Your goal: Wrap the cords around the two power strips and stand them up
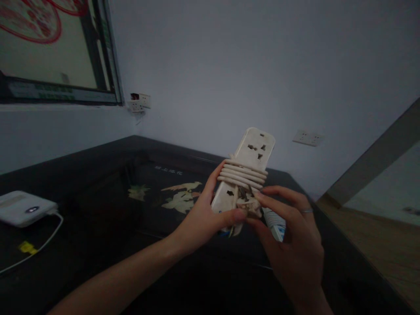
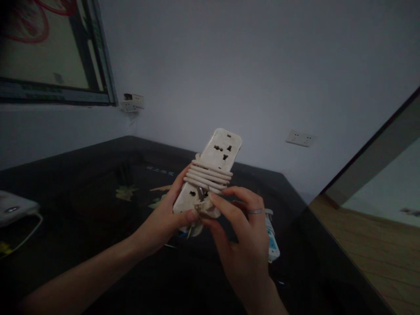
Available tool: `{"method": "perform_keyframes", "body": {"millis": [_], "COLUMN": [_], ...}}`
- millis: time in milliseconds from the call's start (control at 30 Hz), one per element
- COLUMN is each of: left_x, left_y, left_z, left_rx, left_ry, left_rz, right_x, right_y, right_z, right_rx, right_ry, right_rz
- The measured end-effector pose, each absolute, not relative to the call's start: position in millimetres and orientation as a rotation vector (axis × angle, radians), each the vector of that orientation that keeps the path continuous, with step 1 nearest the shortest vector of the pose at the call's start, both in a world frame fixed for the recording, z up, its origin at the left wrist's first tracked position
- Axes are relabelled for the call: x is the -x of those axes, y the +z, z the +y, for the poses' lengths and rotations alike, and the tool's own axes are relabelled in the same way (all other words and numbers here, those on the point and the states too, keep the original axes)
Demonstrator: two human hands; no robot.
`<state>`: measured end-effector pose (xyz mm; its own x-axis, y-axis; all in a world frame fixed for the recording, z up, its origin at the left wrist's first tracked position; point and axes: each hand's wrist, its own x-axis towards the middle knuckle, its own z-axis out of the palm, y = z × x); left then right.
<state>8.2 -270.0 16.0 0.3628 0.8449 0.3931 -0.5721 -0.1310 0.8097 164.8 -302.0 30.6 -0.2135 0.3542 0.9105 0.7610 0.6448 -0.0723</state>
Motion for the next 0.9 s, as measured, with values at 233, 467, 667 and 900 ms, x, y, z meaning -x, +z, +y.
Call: {"method": "perform_keyframes", "body": {"millis": [233, 467, 667, 900], "left_x": [-10.1, -7.5, -5.6, -4.5], "left_y": [15.0, 11.1, 11.6, 15.6], "left_z": [-266.4, -262.4, -261.4, -261.2], "left_rx": [-1.201, -1.208, -1.211, -1.107], "left_ry": [1.316, 1.284, 1.322, 1.229], "left_rz": [0.362, 0.327, 0.383, 0.328], "right_x": [-162.9, -161.9, -160.8, -168.4], "right_y": [27.8, 26.0, 23.3, 22.1], "right_z": [-298.3, -301.1, -296.9, -294.2], "right_rx": [0.877, 0.915, 0.855, 0.828], "right_ry": [-0.455, -0.509, -0.557, -0.421], "right_rz": [-1.816, -1.812, -1.795, -1.831]}}
